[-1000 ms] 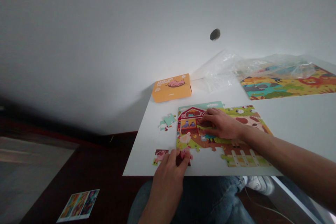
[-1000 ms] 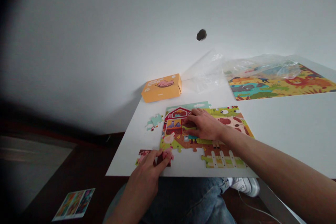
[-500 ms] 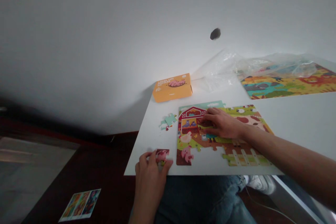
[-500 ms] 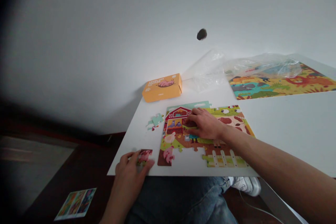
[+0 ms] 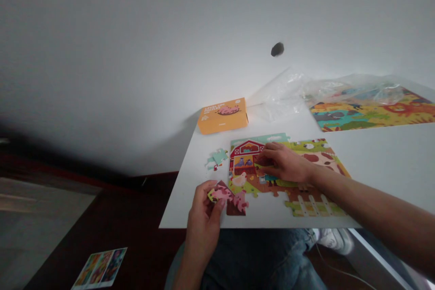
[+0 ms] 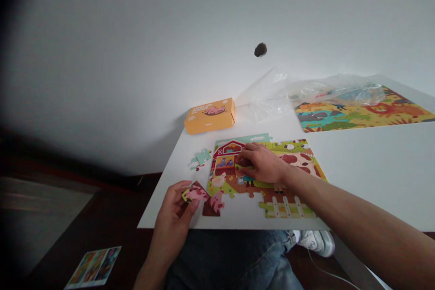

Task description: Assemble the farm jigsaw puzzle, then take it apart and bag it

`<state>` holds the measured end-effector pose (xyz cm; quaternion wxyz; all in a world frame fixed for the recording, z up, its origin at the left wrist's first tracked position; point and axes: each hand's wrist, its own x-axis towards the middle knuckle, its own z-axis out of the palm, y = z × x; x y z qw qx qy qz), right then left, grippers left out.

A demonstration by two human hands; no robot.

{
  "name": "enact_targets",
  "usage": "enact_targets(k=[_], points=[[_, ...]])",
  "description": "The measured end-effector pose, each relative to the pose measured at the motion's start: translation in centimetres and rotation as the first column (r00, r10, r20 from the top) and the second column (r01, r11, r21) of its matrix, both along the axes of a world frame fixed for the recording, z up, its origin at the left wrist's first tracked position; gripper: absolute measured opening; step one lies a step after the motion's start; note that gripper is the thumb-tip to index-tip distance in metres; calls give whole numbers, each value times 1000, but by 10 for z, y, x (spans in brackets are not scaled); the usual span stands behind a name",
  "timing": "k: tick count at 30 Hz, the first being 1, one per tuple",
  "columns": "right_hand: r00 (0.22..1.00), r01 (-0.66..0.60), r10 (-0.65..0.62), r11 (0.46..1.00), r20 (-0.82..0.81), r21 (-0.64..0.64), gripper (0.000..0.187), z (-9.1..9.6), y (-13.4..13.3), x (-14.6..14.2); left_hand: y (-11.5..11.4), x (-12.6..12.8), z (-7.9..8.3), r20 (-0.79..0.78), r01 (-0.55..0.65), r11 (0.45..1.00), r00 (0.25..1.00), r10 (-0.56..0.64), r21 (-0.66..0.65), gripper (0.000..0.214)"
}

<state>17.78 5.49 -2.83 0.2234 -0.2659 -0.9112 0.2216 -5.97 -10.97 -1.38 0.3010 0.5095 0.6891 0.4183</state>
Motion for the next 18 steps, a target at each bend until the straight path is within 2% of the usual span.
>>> enact_targets(k=[2,4,6,8,11,13,14,15,16,17,18], points=[[998,-22,20,999,-64,-24,19,5,-4,-1,8,12,4,57,55,998,997,-55,-1,36],[989,-66,53,994,-140,-86,20,10,-9,-2,18,25,8,-3,165,986,986,-165,-20,28],[970,-148,98,964,-221,-223,25,14,-15,-4,28,36,10,-71,258,966,963,-259,-24,28],[949,-252,137,871,-285,-422,34,17,-21,-6,36,46,9,-60,288,957,956,-288,-24,38],[916,-363,124,659,-381,-659,50,17,-29,-9,40,54,3,-4,190,982,982,-190,1,51],[899,-409,105,552,-426,-727,52,14,-30,-11,38,52,0,-16,141,990,990,-141,21,35],[896,-420,106,519,-431,-745,48,12,-30,-12,37,50,-1,-38,148,989,988,-147,27,24],[900,-416,109,505,-422,-756,43,11,-30,-12,35,48,-2,-69,176,984,982,-174,25,17],[910,-397,113,520,-400,-756,37,9,-29,-12,34,45,-2,-111,218,976,970,-215,19,15],[922,-360,97,569,-374,-740,32,7,-27,-11,33,44,-2,-164,258,966,954,-252,14,17],[934,-304,56,641,-352,-705,28,6,-24,-10,33,42,-2,-225,294,956,932,-283,14,20]])
